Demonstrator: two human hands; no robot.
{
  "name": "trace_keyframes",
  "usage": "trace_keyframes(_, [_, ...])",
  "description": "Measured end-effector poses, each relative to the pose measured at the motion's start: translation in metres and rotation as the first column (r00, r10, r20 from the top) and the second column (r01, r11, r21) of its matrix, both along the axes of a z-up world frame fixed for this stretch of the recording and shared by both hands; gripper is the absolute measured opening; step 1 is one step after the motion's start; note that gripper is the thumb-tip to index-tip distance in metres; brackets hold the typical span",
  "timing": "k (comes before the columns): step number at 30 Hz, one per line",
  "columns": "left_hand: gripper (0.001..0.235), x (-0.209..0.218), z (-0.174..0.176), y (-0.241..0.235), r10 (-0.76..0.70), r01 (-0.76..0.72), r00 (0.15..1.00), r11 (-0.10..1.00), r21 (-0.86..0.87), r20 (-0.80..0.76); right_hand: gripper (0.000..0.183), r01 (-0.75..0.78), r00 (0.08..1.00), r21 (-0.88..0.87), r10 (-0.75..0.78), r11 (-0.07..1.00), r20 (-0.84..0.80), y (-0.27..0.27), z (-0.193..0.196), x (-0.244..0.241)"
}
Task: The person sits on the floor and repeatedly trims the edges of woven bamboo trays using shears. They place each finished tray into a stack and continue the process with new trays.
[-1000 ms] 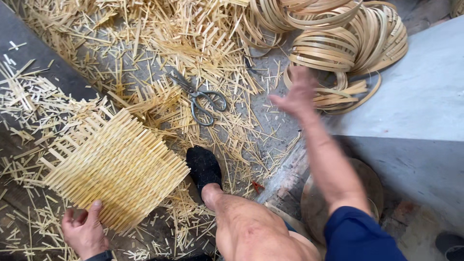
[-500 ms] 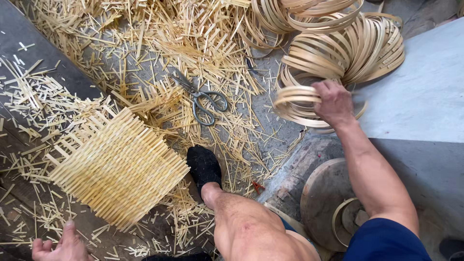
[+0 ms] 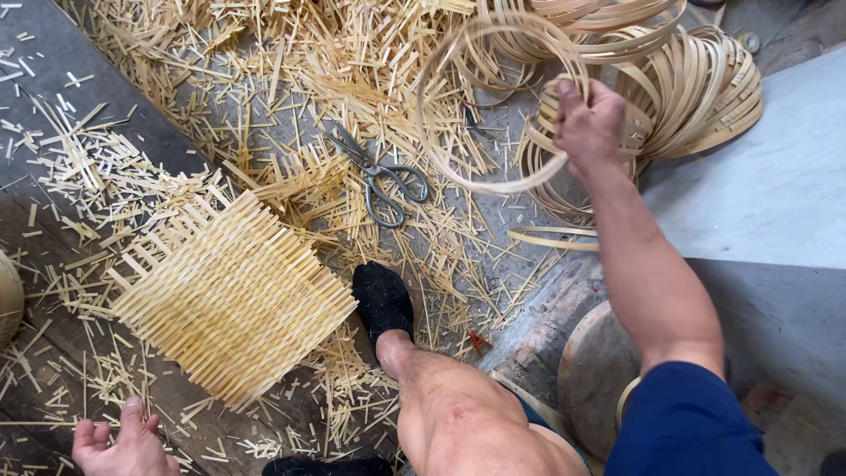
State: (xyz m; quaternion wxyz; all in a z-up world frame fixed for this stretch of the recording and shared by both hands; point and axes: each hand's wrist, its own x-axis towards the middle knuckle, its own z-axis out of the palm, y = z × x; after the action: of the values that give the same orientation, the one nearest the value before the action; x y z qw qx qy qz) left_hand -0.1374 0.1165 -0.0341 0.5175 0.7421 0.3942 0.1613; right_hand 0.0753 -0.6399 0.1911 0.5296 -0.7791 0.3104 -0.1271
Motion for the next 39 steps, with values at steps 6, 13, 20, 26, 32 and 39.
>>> trace_keyframes(6, [0.064,-0.006,0.008,-0.004,0.051,-0.052,0.997,0.999,-0.010,-0.061,0.032,0.222,0.900,0.145,-0.146,0.964,-0.410,0.021,-0.112,0.020])
trace_keyframes(13, [0.067,-0.012,0.029,0.005,0.103,-0.103,0.985,0.995,0.002,-0.141,0.078,-0.149,0.857,-0.349,-0.056,0.925,-0.512,-0.004,-0.111,-0.042])
trace_keyframes(20, [0.066,-0.010,0.027,0.012,0.112,-0.116,0.973,0.993,-0.011,-0.201,0.067,-0.900,0.316,-0.128,0.420,0.418,-0.850,-0.024,-0.050,-0.130])
trace_keyframes(26, [0.062,0.001,0.043,0.007,0.032,-0.030,0.999,0.984,0.174,-0.008,0.038,-0.916,0.156,0.023,0.408,0.400,-0.900,0.021,-0.046,-0.190])
trace_keyframes(32, [0.027,0.052,0.133,-0.088,-0.318,0.038,0.864,0.814,0.579,0.390,0.043,-0.474,0.879,0.017,0.474,0.881,-0.061,0.045,0.008,-0.158])
trace_keyframes(39, [0.055,0.127,0.253,-0.243,-0.610,0.665,0.736,0.732,-0.148,0.294,0.043,-0.586,0.791,0.660,0.508,0.471,0.340,0.133,0.060,-0.026])
